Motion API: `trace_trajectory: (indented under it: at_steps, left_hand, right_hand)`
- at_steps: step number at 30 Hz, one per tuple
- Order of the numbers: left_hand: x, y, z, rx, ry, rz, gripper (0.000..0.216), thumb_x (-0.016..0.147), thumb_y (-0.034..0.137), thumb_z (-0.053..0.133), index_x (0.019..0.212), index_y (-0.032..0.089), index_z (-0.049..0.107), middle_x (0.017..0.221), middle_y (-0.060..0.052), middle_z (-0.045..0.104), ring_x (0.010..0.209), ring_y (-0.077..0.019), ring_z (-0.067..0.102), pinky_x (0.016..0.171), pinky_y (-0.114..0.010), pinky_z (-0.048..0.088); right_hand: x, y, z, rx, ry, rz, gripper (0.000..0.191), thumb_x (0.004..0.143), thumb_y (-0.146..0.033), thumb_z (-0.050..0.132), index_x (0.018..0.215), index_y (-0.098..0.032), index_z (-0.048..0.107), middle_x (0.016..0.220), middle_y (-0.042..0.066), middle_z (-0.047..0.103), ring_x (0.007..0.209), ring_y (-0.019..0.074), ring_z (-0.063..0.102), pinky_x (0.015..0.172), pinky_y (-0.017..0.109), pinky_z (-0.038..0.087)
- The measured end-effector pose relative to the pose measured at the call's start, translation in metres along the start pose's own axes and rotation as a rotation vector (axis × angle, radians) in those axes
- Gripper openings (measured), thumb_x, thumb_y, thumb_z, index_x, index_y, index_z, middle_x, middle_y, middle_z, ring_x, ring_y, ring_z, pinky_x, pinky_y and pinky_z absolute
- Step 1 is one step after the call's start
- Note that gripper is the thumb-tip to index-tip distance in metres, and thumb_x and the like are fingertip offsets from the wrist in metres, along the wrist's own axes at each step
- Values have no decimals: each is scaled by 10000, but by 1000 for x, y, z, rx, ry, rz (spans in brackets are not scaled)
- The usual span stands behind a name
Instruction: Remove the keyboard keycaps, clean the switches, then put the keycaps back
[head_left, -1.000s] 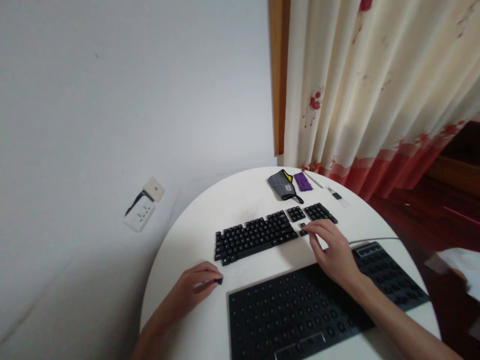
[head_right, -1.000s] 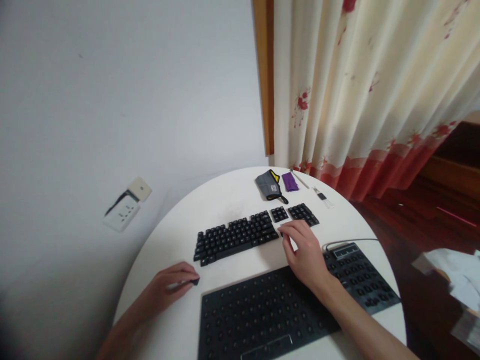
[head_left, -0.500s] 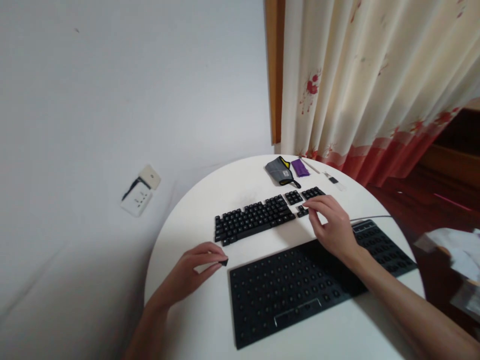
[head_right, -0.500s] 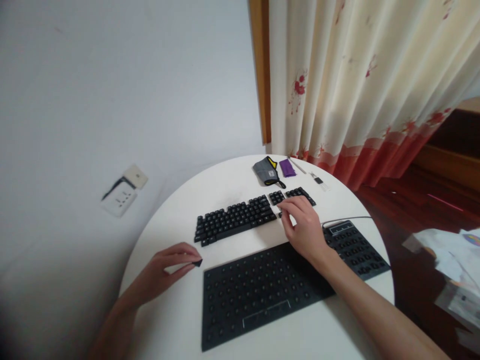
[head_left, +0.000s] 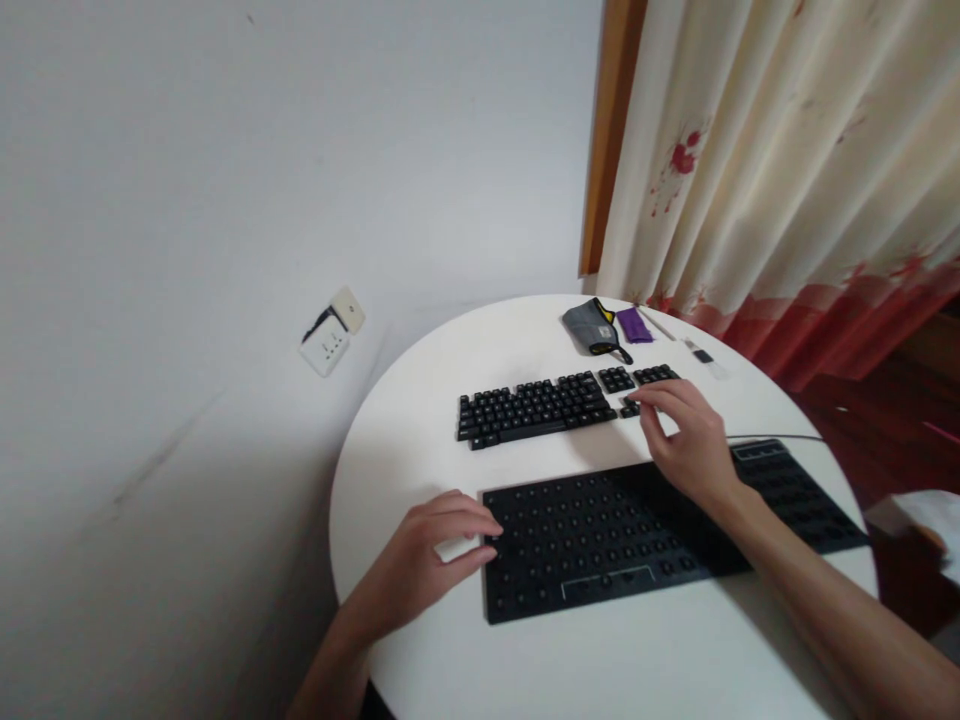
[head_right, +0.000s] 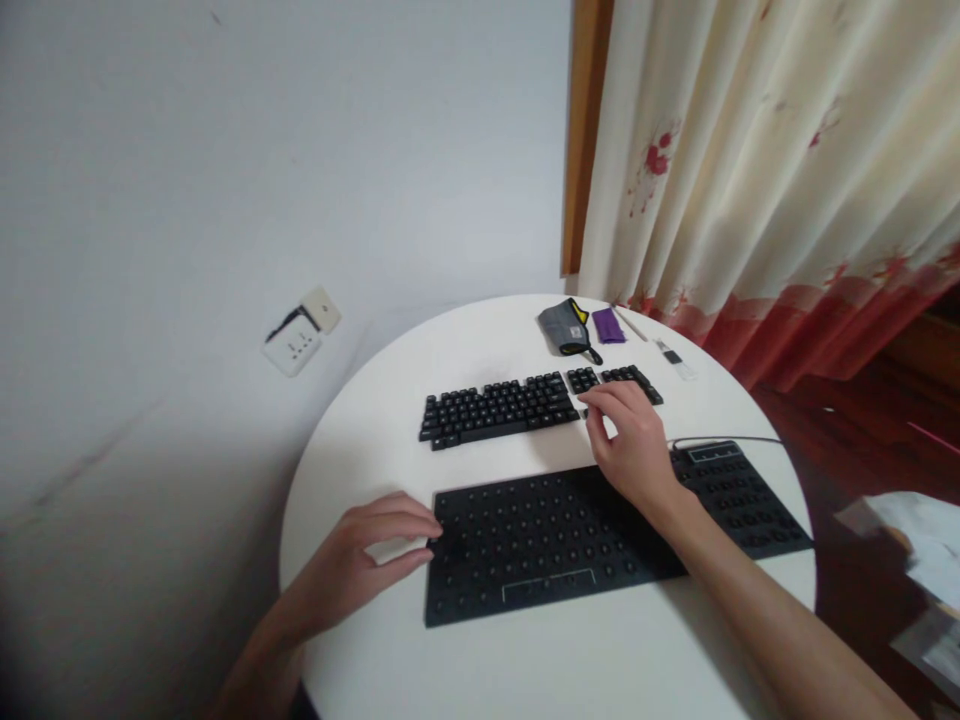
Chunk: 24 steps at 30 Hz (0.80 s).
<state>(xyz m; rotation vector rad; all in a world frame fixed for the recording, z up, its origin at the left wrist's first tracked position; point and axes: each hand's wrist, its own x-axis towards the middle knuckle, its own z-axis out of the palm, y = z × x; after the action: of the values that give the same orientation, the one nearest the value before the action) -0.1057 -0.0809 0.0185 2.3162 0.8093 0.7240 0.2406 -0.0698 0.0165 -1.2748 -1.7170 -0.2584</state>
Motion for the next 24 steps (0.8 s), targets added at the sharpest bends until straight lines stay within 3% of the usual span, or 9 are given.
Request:
trace_trajectory:
  at_steps: [24]
  left_hand:
    - [-5,2,17,11,12,64,142,864,142,691,968,215,754,964,-51,723,883,-152,676,798,-271,554]
  right_hand:
    - [-3,-1,2,-13,11,-34,179,879,-107,538,948,-177,689,938,97,683,920,249,616,845,412,516]
